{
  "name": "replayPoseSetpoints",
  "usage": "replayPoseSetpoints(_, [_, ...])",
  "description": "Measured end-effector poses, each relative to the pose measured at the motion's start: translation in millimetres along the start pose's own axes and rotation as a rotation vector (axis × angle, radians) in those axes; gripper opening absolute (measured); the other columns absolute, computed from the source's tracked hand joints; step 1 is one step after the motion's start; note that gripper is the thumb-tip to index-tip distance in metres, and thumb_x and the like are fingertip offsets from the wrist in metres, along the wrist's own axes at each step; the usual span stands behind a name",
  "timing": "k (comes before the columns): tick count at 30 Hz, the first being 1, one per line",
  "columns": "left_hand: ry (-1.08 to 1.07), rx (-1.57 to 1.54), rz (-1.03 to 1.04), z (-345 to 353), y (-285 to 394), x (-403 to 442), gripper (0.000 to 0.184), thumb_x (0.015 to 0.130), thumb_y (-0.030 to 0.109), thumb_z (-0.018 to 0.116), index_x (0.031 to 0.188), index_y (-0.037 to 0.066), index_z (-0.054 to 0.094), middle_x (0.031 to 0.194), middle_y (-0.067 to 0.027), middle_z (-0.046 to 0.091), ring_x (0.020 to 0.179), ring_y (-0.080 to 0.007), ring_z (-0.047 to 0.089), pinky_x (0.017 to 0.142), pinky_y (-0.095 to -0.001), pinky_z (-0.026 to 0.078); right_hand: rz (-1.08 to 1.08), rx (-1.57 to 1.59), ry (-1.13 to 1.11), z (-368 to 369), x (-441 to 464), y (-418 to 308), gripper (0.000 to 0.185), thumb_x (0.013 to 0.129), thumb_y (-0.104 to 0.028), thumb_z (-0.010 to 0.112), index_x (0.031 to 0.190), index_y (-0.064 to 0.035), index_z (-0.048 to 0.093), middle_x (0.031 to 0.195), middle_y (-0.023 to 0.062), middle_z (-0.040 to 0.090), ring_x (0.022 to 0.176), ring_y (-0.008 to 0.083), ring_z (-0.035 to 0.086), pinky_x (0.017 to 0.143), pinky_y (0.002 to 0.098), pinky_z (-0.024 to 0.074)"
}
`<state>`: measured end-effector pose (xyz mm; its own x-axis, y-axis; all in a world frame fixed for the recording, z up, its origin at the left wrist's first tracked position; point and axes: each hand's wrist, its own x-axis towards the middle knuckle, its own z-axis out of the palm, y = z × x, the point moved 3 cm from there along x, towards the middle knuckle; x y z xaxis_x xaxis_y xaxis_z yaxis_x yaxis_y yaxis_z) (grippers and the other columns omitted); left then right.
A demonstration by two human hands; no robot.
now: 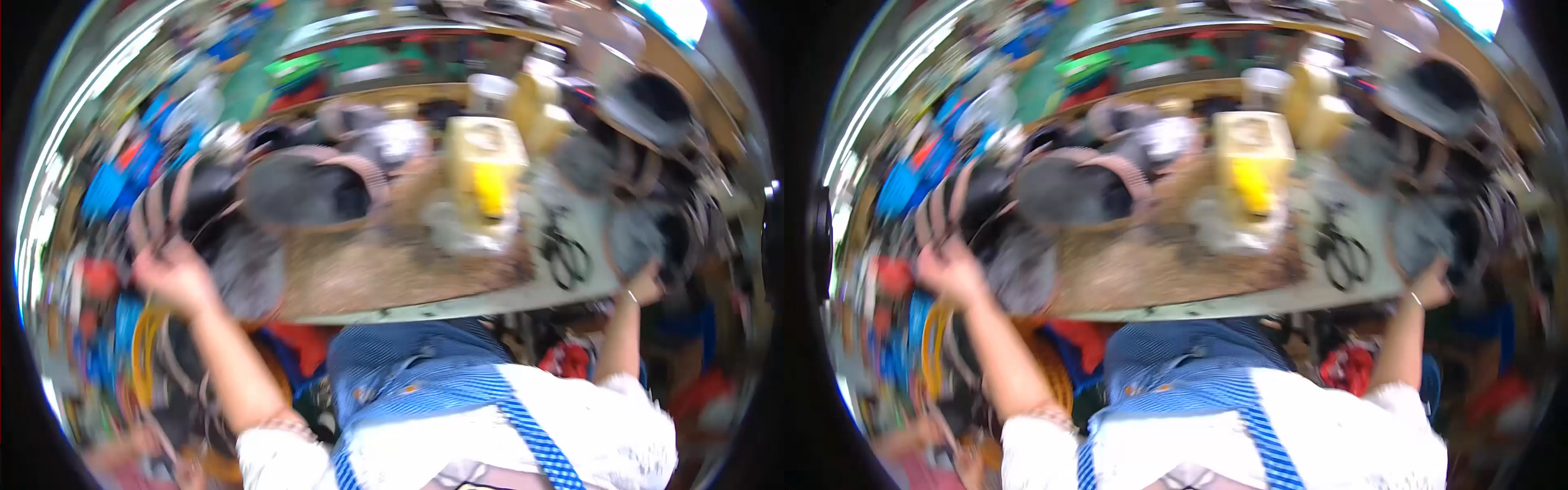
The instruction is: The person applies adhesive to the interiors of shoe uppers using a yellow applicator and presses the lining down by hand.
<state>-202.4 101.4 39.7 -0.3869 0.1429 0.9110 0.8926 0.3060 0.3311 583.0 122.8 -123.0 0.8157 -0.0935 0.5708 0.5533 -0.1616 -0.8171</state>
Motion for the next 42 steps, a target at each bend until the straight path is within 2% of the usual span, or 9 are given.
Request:
replayPoseSetpoints(3, [-0.027,-0.133,0.018,4,-54,14,0.046,0.084,0.029,0.07,0.107,-0.01,0.062,0.101,-0.0262,0.066,0.092,-0.0366,0.064,0.084,-0.0414,0.05,0.207,0.017,-0.028,14,19,47,0.041,0.074,-0.027,0.079,0.095,0.0062,0.067,0.096,0.0169,0.07,0.084,0.0238,0.066,0.079,0.0382,0.0498])
replayPoseSetpoints(7, [0.096,0.113,0.312,1,-58,-25,0.042,0.089,0.021,0.066,0.118,-0.007,0.055,0.115,-0.022,0.061,0.106,-0.0349,0.059,0.092,-0.0406,0.048,-0.045,0.212,0.025,45,39,53,0.061,0.065,-0.018,0.083,0.115,0.0064,0.058,0.111,0.0193,0.064,0.103,0.0283,0.06,0.095,0.0369,0.0428])
replayPoseSetpoints(8, [0.141,0.066,0.533,-35,20,-33,0.034,0.091,0.024,0.064,0.111,-0.002,0.053,0.103,-0.0146,0.058,0.088,-0.0293,0.057,0.08,-0.0387,0.048,-0.153,0.251,0.05,39,39,12,0.081,0.06,-0.023,0.086,0.126,0.0062,0.048,0.126,0.0238,0.054,0.116,0.035,0.053,0.1,0.0391,0.0397])
replayPoseSetpoints(10, [0.088,0.036,0.482,-28,18,-46,0.043,0.09,0.036,0.063,0.111,0.0,0.052,0.1,-0.0159,0.055,0.08,-0.0317,0.054,0.073,-0.041,0.047,0.454,-0.554,-0.242,82,45,1,0.126,0.058,-0.058,0.08,0.145,0.0043,0.014,0.149,0.0258,0.024,0.141,0.0368,0.02,0.114,0.0509,0.0198])
replayPoseSetpoints(17, [-0.253,-0.085,0.469,-73,78,-104,0.043,0.092,0.026,0.061,0.12,-0.005,0.049,0.112,-0.0209,0.055,0.098,-0.0354,0.056,0.085,-0.0424,0.047,0.443,-0.794,-0.6,144,105,41,0.127,0.058,-0.072,0.072,0.144,0.0071,0.021,0.154,0.0233,0.015,0.143,0.0402,0.011,0.114,0.0554,0.016])
replayPoseSetpoints(23, [-0.363,-0.098,0.458,-90,70,-130,0.038,0.09,0.02,0.062,0.116,-0.006,0.051,0.112,-0.0219,0.056,0.1,-0.0369,0.057,0.089,-0.0439,0.047,0.419,-0.229,-0.356,99,84,53,0.108,0.054,-0.054,0.086,0.134,0.0045,0.043,0.14,0.022,0.044,0.13,0.0342,0.042,0.108,0.0374,0.0337])
replayPoseSetpoints(24, [-0.358,-0.104,0.457,-88,66,-128,0.038,0.09,0.02,0.063,0.116,-0.005,0.052,0.111,-0.0212,0.057,0.1,-0.0364,0.057,0.087,-0.0423,0.047,0.023,-0.129,-0.011,95,79,61,0.096,0.057,-0.038,0.09,0.13,0.0052,0.047,0.135,0.0207,0.049,0.122,0.0313,0.05,0.104,0.0348,0.0374])
replayPoseSetpoints(33, [-0.473,-0.238,0.325,-43,39,-122,0.032,0.091,0.004,0.056,0.122,-0.005,0.05,0.129,-0.0205,0.051,0.116,-0.0331,0.053,0.099,-0.0408,0.044,0.084,0.428,-0.147,43,69,63,0.058,0.072,-0.019,0.083,0.117,0.0069,0.057,0.117,0.011,0.062,0.104,0.0175,0.056,0.095,0.0305,0.0411])
replayPoseSetpoints(42, [-0.065,0.016,0.227,-5,-24,-29,0.054,0.08,0.017,0.071,0.123,-0.004,0.047,0.133,-0.0255,0.044,0.124,-0.0408,0.043,0.104,-0.0452,0.036,0.441,-0.013,-0.266,58,100,131,0.064,0.068,-0.043,0.081,0.096,0.0107,0.063,0.099,0.0125,0.063,0.083,0.0217,0.059,0.078,0.0369,0.0519])
